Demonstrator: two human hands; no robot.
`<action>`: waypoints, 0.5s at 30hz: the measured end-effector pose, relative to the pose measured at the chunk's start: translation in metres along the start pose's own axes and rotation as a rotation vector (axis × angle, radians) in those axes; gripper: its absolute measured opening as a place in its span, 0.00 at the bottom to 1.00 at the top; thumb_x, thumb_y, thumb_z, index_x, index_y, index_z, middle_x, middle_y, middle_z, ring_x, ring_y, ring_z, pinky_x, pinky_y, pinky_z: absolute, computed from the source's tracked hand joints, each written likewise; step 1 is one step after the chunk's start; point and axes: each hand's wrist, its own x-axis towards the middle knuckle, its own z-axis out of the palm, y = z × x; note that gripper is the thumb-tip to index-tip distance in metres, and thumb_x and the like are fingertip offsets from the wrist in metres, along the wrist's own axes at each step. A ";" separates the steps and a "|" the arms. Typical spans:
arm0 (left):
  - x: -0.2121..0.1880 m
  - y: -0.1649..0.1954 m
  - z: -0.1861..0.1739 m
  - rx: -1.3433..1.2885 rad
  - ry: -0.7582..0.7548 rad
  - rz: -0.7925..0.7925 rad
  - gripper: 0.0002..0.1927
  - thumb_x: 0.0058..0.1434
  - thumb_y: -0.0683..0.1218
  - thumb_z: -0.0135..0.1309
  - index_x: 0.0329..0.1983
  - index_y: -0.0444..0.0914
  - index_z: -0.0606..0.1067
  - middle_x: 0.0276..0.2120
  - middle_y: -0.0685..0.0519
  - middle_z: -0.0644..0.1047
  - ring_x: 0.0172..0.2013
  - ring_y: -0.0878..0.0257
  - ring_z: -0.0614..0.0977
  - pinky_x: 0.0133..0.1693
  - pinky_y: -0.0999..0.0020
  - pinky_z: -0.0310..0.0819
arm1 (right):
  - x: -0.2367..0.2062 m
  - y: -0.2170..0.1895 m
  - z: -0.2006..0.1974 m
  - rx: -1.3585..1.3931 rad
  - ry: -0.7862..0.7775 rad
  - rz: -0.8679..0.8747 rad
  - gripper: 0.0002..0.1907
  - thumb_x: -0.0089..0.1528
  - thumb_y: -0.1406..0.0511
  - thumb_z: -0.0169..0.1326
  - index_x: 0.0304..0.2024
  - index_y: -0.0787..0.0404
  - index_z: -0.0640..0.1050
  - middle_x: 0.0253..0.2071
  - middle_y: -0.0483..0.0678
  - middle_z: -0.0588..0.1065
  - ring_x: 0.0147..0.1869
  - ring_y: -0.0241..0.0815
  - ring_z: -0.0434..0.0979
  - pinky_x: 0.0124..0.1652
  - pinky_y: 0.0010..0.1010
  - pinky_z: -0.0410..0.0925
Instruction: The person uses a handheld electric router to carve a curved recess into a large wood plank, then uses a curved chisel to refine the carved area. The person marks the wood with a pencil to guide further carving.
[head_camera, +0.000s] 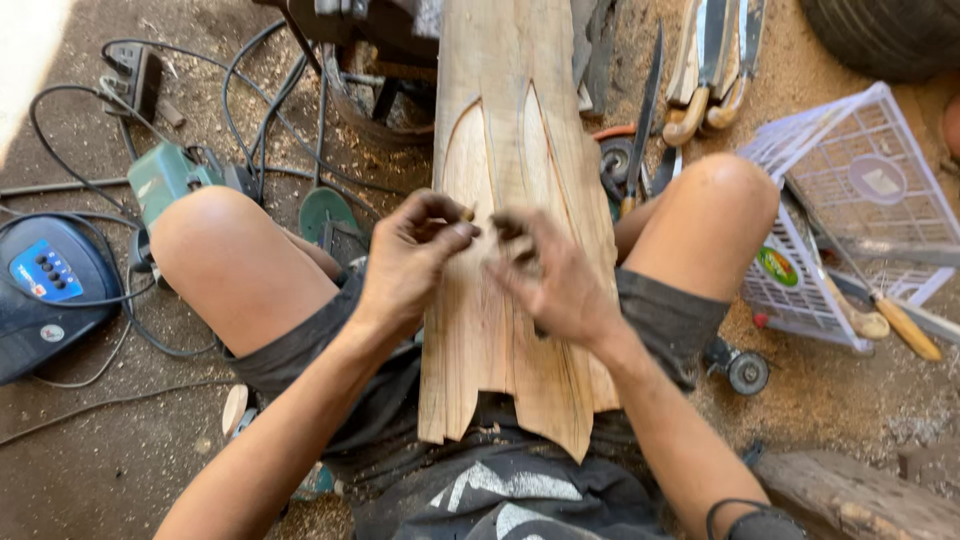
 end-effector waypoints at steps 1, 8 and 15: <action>0.007 -0.002 0.004 -0.044 -0.025 -0.036 0.07 0.62 0.38 0.59 0.44 0.32 0.78 0.37 0.52 0.80 0.39 0.66 0.81 0.45 0.70 0.80 | 0.000 -0.006 0.000 0.151 -0.070 0.047 0.26 0.66 0.53 0.55 0.59 0.61 0.69 0.48 0.51 0.73 0.47 0.40 0.79 0.43 0.33 0.78; 0.030 -0.006 0.023 -0.294 -0.288 -0.193 0.08 0.62 0.38 0.59 0.44 0.32 0.77 0.38 0.52 0.80 0.41 0.63 0.83 0.49 0.65 0.82 | 0.018 -0.005 -0.023 0.147 0.111 0.061 0.18 0.65 0.66 0.59 0.57 0.61 0.75 0.31 0.45 0.75 0.33 0.33 0.75 0.33 0.25 0.71; 0.058 0.011 0.007 0.229 -0.257 -0.046 0.08 0.64 0.42 0.58 0.45 0.37 0.80 0.41 0.53 0.83 0.39 0.63 0.82 0.42 0.66 0.79 | 0.023 0.041 -0.035 0.371 0.101 0.188 0.07 0.69 0.67 0.54 0.46 0.64 0.76 0.32 0.45 0.79 0.33 0.34 0.79 0.33 0.23 0.73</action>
